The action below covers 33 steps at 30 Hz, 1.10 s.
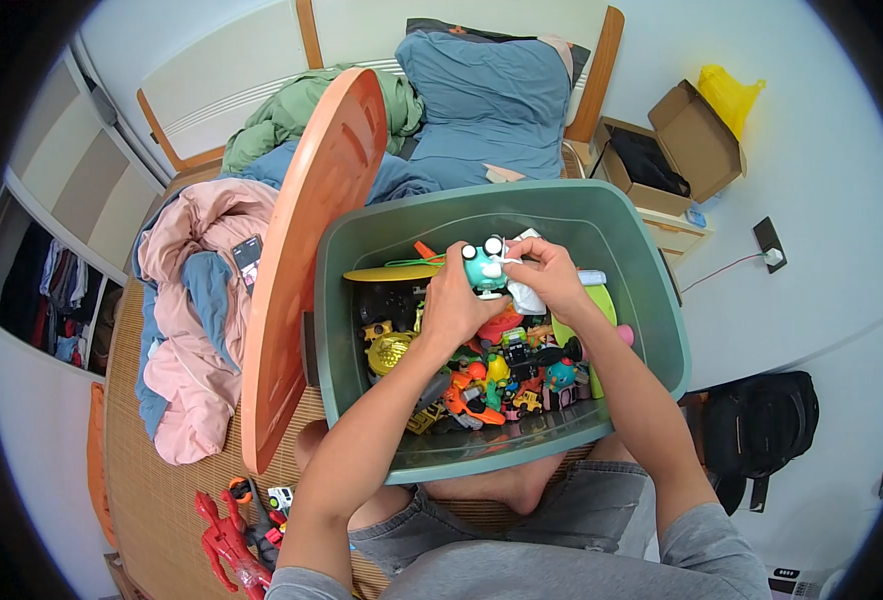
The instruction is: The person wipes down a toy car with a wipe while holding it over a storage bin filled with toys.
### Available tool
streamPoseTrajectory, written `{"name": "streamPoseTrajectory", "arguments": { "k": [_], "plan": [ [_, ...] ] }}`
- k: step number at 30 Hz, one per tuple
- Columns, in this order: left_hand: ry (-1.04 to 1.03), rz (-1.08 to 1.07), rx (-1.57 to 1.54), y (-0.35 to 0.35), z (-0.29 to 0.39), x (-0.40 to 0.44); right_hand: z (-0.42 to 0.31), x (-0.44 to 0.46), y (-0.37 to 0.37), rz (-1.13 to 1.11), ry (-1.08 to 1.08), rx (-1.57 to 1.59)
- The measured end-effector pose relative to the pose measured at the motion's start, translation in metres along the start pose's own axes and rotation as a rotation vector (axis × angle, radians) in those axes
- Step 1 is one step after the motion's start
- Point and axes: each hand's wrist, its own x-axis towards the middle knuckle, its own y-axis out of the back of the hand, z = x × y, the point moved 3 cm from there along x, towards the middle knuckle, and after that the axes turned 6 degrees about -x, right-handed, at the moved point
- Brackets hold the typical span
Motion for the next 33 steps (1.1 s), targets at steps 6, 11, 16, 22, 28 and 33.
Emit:
{"name": "streamPoseTrajectory", "arguments": {
  "k": [6,11,16,22,28,33],
  "plan": [
    [-0.001,-0.005,-0.008,-0.0017,-0.003,0.0003,0.0025,0.0023,0.0011,0.048,-0.037,-0.029],
    [0.028,-0.033,-0.036,0.0011,0.0033,0.0001,0.0044,0.0037,0.0025,0.058,-0.06,-0.036],
    [0.0,-0.012,-0.002,-0.0004,0.0,0.0003,0.0036,0.0028,0.0027,0.047,-0.033,-0.033],
    [0.045,-0.046,-0.012,0.0007,0.0012,0.0009,0.0042,0.0018,0.0013,-0.025,-0.007,-0.084],
    [0.055,-0.046,-0.04,0.0004,0.0019,0.0003,0.0037,0.0029,-0.0008,0.04,0.007,-0.098],
    [0.044,-0.045,-0.044,-0.0012,0.0012,0.0003,0.005,0.0045,0.0018,0.078,-0.018,-0.119]
  ]
}}
